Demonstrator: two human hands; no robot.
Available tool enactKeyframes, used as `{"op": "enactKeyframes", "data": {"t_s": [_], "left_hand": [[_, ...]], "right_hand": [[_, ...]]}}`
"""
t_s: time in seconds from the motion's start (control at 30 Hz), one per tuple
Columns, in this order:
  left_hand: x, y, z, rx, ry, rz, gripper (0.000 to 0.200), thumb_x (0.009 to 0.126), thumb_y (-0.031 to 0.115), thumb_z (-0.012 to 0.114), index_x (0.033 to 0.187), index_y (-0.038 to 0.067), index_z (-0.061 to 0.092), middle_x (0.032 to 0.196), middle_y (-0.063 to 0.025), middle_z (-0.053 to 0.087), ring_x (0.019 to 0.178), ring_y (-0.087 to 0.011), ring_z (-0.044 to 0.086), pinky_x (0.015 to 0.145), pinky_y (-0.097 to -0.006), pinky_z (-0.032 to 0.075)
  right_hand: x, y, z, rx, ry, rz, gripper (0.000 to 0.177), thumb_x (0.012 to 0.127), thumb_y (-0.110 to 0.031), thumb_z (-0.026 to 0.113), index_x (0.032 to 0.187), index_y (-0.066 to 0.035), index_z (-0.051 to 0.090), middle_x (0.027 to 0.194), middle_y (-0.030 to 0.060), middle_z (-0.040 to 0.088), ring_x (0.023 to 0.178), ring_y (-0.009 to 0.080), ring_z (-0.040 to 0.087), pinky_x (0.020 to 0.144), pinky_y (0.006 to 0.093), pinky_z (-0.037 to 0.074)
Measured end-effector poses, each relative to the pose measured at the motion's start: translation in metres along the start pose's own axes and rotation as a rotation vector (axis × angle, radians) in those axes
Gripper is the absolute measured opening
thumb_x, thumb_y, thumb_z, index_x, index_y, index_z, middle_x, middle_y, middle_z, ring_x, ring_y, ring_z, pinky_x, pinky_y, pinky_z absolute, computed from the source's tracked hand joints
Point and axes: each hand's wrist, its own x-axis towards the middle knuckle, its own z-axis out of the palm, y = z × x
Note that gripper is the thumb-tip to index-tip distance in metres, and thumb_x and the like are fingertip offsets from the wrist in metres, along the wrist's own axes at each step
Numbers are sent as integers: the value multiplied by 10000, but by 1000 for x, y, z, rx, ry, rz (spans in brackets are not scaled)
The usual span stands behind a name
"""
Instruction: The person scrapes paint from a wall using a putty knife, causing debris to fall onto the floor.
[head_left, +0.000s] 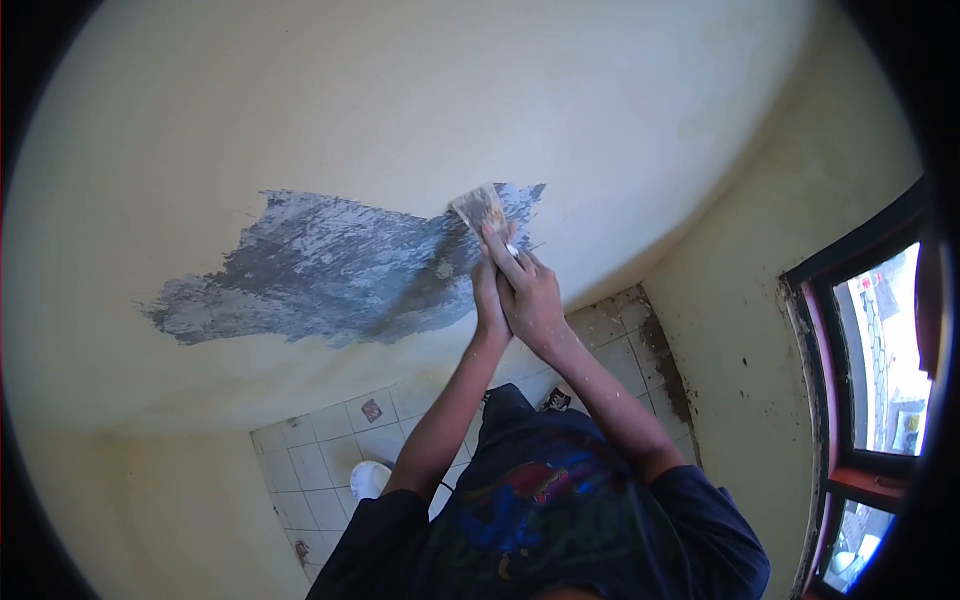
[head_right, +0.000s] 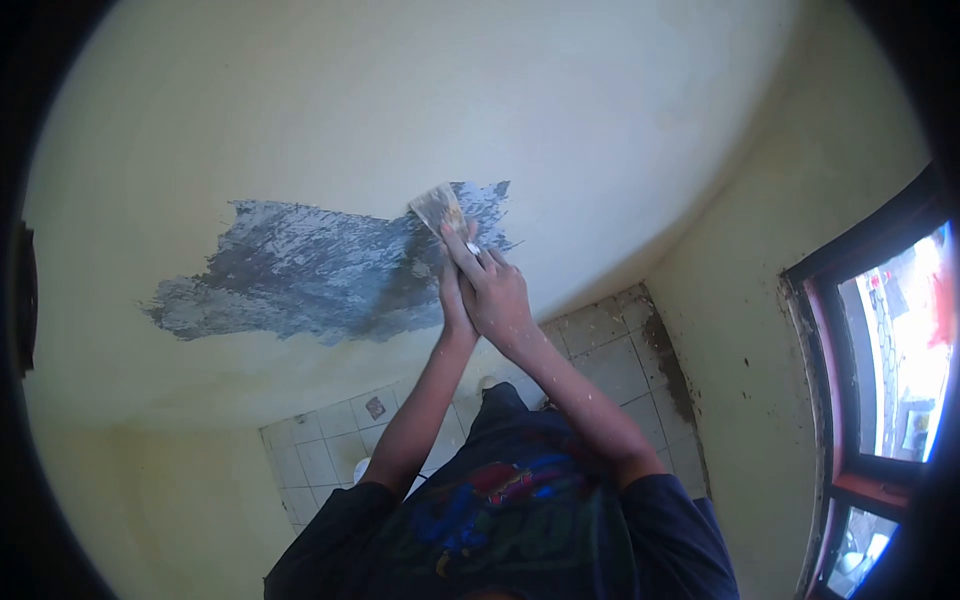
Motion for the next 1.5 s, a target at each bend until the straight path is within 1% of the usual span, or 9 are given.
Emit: {"op": "enactKeyframes", "data": {"t_s": [0.33, 0.4, 0.53, 0.6, 0.67, 0.93, 1.1, 1.4, 1.5], "left_hand": [[-4, -2, -15, 2, 69, -104, 616, 1029, 462, 289, 1446, 10, 331, 1417, -88, 442, 1161, -140, 472, 1025, -287, 354], [-14, -7, -12, -58, 49, -74, 627, 1027, 459, 326, 1346, -69, 440, 791, -26, 582, 731, -85, 534, 778, -255, 459], [-4, 2, 8, -101, 372, -53, 630, 1022, 481, 320, 1348, -41, 456, 752, -2, 559, 683, -82, 517, 698, -235, 446], [-9, 19, 4, 75, 161, -43, 627, 1021, 489, 305, 1400, -1, 397, 1248, -84, 551, 905, -93, 535, 829, -263, 467], [-8, 22, 6, -42, 100, -45, 653, 1017, 508, 303, 1340, -34, 473, 724, 22, 521, 670, -67, 497, 648, -234, 427], [-19, -8, -4, -69, 301, -86, 614, 1023, 477, 322, 1345, -18, 489, 1137, -67, 617, 806, -79, 542, 769, -235, 455], [3, 76, 21, 53, -27, 44, 613, 1030, 476, 293, 1305, -18, 530, 699, 9, 550, 675, -76, 523, 681, -215, 441], [-28, 28, -34, 72, 161, -166, 625, 1006, 509, 360, 1324, -6, 519, 831, 10, 553, 742, -73, 493, 714, -223, 422], [-34, 35, -35, 66, 89, -212, 599, 1013, 456, 392, 1329, -43, 494, 1203, -95, 629, 790, -62, 520, 752, -242, 455]], "right_hand": [[-17, 1, 16, -63, -99, 138, 630, 852, -68, 544, 1436, -255, 400, 997, 181, 649, 874, 356, 644, 689, 456, 540], [-27, 0, 11, -68, -100, 137, 630, 854, -71, 545, 1437, -257, 398, 997, 185, 649, 867, 359, 644, 686, 454, 541], [-17, -5, 11, -111, -188, 174, 625, 870, -80, 541, 1446, -265, 384, 1027, 195, 650, 868, 367, 647, 694, 453, 543], [-11, -6, 16, -101, -128, 132, 622, 871, -79, 540, 1444, -263, 386, 1043, 202, 646, 875, 369, 647, 699, 456, 542], [-5, -8, 15, -86, -54, 74, 619, 872, -78, 539, 1443, -262, 388, 1059, 210, 643, 883, 371, 647, 705, 459, 542], [-31, -7, 14, -57, -187, 230, 602, 872, -51, 533, 1433, -231, 408, 1100, 196, 636, 881, 369, 642, 713, 440, 539], [26, -41, 9, 39, -35, 120, 603, 865, -26, 533, 1429, -206, 416, 1072, 186, 641, 853, 363, 644, 694, 446, 525], [-33, -34, 44, 83, -96, 298, 582, 896, 1, 494, 1439, -184, 401, 1100, 256, 620, 881, 404, 649, 750, 434, 515], [-32, -44, 42, 131, -69, 336, 571, 898, 5, 491, 1434, -173, 407, 1184, 277, 578, 905, 409, 644, 763, 423, 514]]}}
